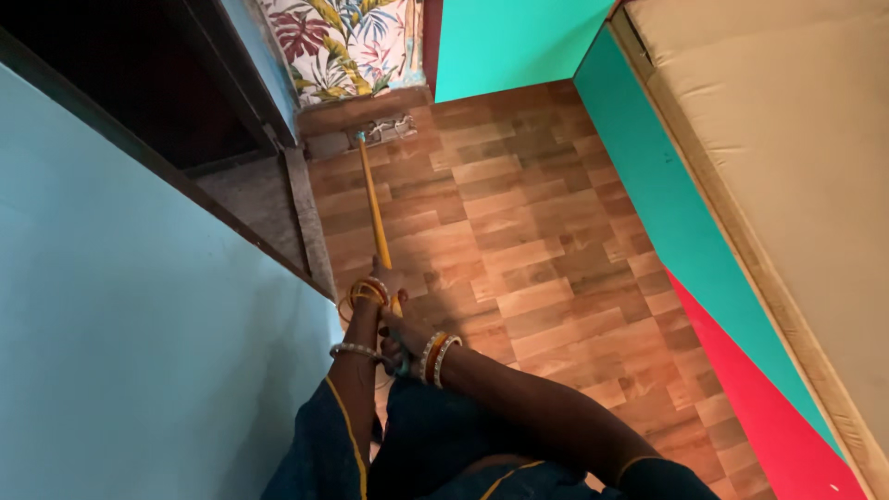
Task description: The person mops a wooden floor using a yellow-handled mop. They move the mop back and forth along the base of a bed and a small cabinet, cleaning the area between the furniture and the wall.
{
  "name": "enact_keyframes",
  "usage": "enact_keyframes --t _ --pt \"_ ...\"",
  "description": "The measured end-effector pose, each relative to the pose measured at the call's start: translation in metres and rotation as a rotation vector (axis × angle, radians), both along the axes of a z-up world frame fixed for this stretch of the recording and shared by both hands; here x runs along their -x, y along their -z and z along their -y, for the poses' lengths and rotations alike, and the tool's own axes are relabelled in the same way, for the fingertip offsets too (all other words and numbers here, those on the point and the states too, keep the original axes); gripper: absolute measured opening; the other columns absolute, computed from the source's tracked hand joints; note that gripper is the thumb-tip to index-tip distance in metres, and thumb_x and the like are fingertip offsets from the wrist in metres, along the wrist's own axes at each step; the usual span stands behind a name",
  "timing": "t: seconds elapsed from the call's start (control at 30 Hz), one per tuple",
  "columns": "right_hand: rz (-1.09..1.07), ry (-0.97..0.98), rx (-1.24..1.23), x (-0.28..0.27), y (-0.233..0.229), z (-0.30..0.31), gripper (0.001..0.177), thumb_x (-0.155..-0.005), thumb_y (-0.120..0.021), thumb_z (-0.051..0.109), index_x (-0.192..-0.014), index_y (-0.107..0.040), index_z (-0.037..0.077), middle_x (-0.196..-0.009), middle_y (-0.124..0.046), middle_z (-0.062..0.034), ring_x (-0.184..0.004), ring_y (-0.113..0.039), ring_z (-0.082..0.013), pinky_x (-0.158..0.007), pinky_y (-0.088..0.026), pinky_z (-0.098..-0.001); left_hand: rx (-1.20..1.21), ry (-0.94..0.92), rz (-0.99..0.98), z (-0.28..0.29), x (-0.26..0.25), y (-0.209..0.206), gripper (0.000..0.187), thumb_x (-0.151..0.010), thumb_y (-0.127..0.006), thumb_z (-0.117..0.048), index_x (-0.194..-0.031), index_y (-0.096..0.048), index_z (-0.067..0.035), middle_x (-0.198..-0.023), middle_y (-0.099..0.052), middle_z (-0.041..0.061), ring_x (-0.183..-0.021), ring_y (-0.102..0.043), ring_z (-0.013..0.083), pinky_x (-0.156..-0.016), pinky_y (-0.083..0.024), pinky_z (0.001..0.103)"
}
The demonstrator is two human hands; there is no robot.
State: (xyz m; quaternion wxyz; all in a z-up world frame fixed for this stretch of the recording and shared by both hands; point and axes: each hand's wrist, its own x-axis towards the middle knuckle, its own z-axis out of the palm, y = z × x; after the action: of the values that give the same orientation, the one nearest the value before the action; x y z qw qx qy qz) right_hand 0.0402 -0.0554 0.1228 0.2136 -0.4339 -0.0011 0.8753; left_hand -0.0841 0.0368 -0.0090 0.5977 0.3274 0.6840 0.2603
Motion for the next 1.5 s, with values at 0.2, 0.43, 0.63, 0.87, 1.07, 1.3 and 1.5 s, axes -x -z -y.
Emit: enact_keyframes --t 0.2,0.43,0.63,0.87,1.07,1.3,1.5 --pt "0.26 0.099 -0.134 -0.022 -0.004 0.054 0.046 -0.094 -0.065 0.052 -0.09 -0.058 0.007 -0.065 -0.054 -0.0019 -0.049 -0.046 -0.011 -0.042 -0.035 -0.0239 0.056 0.029 -0.03 0.04 -0.029 -0.004 0.104 -0.092 -0.056 -0.003 -0.159 0.024 -0.014 -0.083 -0.07 0.024 -0.059 -0.068 0.0282 -0.053 -0.058 0.037" --pt "0.211 0.076 0.051 -0.06 -0.031 0.15 0.044 -0.097 -0.066 0.052 -0.087 -0.06 0.009 -0.065 -0.052 -0.0002 -0.049 -0.045 -0.0092 -0.043 -0.035 -0.0213 0.088 0.105 -0.077 0.115 -0.072 -0.029 0.101 -0.093 -0.055 -0.004 -0.16 0.021 -0.012 -0.089 -0.071 0.024 -0.063 -0.071 0.0284 -0.057 -0.06 0.036" --pt "0.243 0.008 0.07 -0.113 -0.059 0.275 0.039 -0.098 -0.061 0.047 -0.094 -0.06 0.009 -0.069 -0.058 -0.0078 -0.058 -0.06 -0.02 -0.054 -0.054 -0.0335 0.152 0.244 -0.154 0.246 -0.12 -0.108 0.099 -0.094 -0.053 -0.005 -0.162 0.019 -0.01 -0.095 -0.072 0.024 -0.066 -0.073 0.0286 -0.06 -0.062 0.036" --pt "0.088 -0.263 0.2 -0.181 -0.061 0.384 0.05 -0.099 -0.063 0.058 -0.099 -0.054 0.009 -0.073 -0.064 -0.0113 -0.063 -0.065 -0.0235 -0.06 -0.058 -0.0388 0.086 0.147 -0.076 0.376 -0.176 -0.165 0.095 -0.093 -0.056 -0.006 -0.162 0.009 -0.005 -0.125 -0.05 0.01 -0.068 -0.075 0.0289 -0.058 -0.066 0.035" --pt "-0.013 -0.477 0.025 -0.206 -0.043 0.414 0.04 -0.104 -0.067 0.049 -0.113 -0.054 0.013 -0.08 -0.064 -0.0078 -0.068 -0.064 -0.0157 -0.063 -0.058 -0.0359 0.142 0.086 -0.056 0.412 -0.189 -0.178 0.093 -0.093 -0.057 -0.008 -0.162 0.006 -0.006 -0.102 -0.057 0.013 -0.062 -0.071 0.0275 -0.054 -0.063 0.035" --pt "-0.04 -0.443 -0.059 -0.181 -0.027 0.391 0.048 -0.112 -0.065 0.051 -0.115 -0.05 0.006 -0.084 -0.064 -0.0094 -0.07 -0.065 -0.0168 -0.064 -0.057 -0.0313 0.26 0.053 0.031 0.38 -0.167 -0.189 0.095 -0.097 -0.059 -0.019 -0.163 0.009 -0.024 -0.081 -0.064 0.016 -0.055 -0.065 0.025 -0.049 -0.059 0.035" --pt "0.049 -0.321 0.177 -0.143 -0.076 0.322 0.039 -0.105 -0.061 0.052 -0.102 -0.051 0.014 -0.074 -0.059 -0.0052 -0.061 -0.058 -0.0154 -0.057 -0.053 -0.0311 0.155 0.07 -0.007 0.32 -0.136 -0.159 0.097 -0.097 -0.065 -0.024 -0.164 0.006 -0.021 -0.086 -0.069 0.017 -0.059 -0.067 0.0212 -0.047 -0.059 0.032"
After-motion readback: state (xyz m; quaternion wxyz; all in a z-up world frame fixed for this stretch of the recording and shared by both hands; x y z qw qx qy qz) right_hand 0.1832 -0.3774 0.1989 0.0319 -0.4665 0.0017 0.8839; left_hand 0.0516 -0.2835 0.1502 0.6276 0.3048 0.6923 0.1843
